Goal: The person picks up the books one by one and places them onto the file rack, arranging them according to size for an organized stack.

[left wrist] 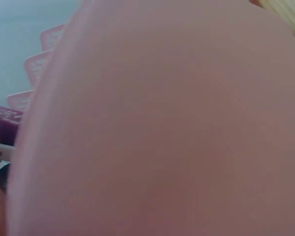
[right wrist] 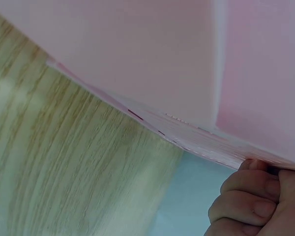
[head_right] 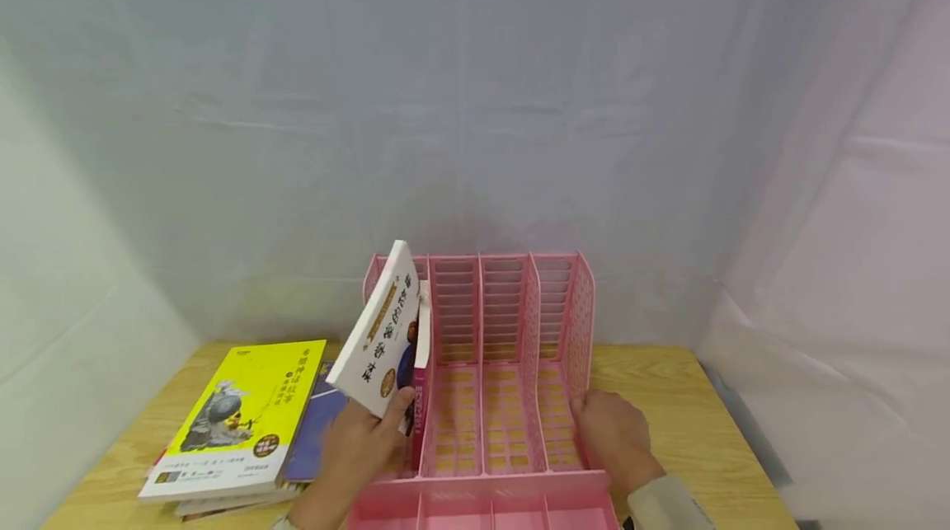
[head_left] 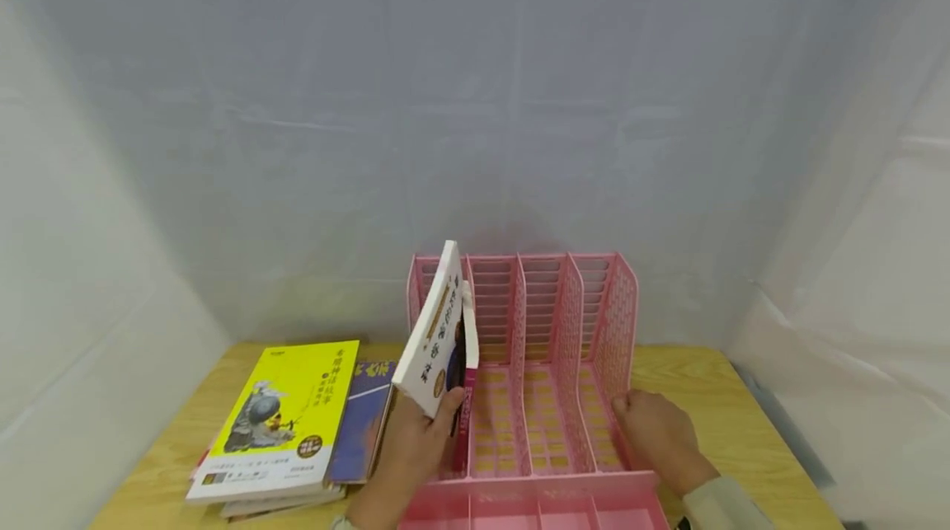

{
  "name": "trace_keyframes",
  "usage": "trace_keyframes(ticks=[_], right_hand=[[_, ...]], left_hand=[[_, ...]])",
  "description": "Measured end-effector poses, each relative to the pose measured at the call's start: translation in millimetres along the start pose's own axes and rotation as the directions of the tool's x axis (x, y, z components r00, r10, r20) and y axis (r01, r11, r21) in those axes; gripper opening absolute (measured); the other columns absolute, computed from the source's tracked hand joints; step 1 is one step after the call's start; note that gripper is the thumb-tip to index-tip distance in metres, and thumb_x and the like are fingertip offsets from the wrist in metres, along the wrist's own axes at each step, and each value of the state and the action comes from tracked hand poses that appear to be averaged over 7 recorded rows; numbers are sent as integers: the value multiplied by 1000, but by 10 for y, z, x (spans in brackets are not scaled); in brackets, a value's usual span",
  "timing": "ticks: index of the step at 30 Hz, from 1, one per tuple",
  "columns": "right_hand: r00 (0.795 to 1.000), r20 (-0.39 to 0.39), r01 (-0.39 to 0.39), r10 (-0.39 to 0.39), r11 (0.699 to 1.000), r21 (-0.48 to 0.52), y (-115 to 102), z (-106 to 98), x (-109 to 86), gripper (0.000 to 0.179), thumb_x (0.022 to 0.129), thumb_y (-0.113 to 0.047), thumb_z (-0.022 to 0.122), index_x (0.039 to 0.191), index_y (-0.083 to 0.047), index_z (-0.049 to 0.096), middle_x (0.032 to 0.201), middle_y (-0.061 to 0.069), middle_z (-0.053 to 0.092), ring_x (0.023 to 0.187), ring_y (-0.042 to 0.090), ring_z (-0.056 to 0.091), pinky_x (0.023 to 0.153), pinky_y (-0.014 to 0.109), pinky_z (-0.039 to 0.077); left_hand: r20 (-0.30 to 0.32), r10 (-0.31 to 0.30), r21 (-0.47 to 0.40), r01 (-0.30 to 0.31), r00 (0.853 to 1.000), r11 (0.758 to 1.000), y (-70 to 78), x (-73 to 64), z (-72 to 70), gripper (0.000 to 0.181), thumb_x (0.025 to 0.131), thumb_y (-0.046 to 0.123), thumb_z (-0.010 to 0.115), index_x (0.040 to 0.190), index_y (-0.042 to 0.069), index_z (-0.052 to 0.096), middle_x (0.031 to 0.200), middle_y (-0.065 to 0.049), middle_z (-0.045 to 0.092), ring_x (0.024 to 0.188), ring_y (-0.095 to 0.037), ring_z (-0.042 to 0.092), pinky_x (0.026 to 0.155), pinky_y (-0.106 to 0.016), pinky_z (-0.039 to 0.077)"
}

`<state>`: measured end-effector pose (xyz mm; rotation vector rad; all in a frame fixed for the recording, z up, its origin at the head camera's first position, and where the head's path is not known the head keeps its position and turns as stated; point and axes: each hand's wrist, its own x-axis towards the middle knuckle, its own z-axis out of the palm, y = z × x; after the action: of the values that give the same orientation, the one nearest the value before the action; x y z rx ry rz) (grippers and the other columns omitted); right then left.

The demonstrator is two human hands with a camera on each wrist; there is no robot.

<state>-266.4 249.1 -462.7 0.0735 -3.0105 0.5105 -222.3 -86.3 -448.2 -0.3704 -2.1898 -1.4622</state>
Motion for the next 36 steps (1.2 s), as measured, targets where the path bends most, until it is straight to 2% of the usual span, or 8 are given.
trace_keyframes(ticks=[4,7,11,15,21,24,28,36], right_hand=[[999,6,41,-41,999,-31,10,-5,-8,43,110,-29,40,70,-15,47,65,2,50,60,20,46,53,37,42],[999,14,45,-45,998,-43,18,-8,-4,42,109,-29,40,70,-15,47,67,3,51,61,20,47,54,38,42],[1000,12,0,0,1000,-12,9,-24,1,44,108,-33,41,68,-15,49,70,5,57,63,20,52,55,41,43],[1000,1,24,-24,999,-30,-9,-44,-8,40,107,-29,43,69,-15,50,71,4,57,62,20,53,54,42,44],[994,17,111,-110,989,-96,-17,-35,-27,32,104,-20,48,72,-17,47,70,0,52,61,19,47,52,38,41],[984,8,178,-180,969,-174,-5,-38,-43,27,102,-14,53,75,-16,47,69,1,49,60,20,44,51,38,40],[941,0,319,-338,887,-333,14,-32,-71,25,91,0,63,82,-15,45,69,0,44,58,19,40,49,35,38],[988,-13,151,-153,982,-110,6,2,-41,31,104,-19,49,73,-17,46,67,0,48,59,19,42,51,36,36]], left_hand=[[87,-109,102,100,990,990,-6,2,1,69,98,40,70,149,0,46,124,-25,67,102,-35,70,82,-46,60],[161,-156,137,135,974,981,-15,29,3,80,88,47,80,150,8,49,120,-13,70,97,-26,71,77,-36,61],[247,-141,62,130,959,990,-57,55,5,93,82,40,86,160,19,39,142,-14,62,126,-34,63,96,-46,57],[271,-187,29,186,944,982,-66,82,0,90,83,39,85,159,17,42,141,-22,61,121,-39,66,93,-48,58],[285,-268,283,186,920,941,-62,83,-8,99,81,58,80,161,17,37,120,-18,73,103,-30,75,79,-46,60],[303,-270,384,142,914,912,-47,88,-13,104,81,61,79,162,13,34,102,-10,78,87,-24,74,68,-41,55],[328,-276,420,122,904,899,-38,88,-13,106,83,58,80,163,11,30,78,1,68,67,-16,60,58,-35,46],[294,-305,402,172,906,899,-7,62,-4,90,81,53,85,144,14,34,83,-4,63,59,-18,53,51,-35,42]])
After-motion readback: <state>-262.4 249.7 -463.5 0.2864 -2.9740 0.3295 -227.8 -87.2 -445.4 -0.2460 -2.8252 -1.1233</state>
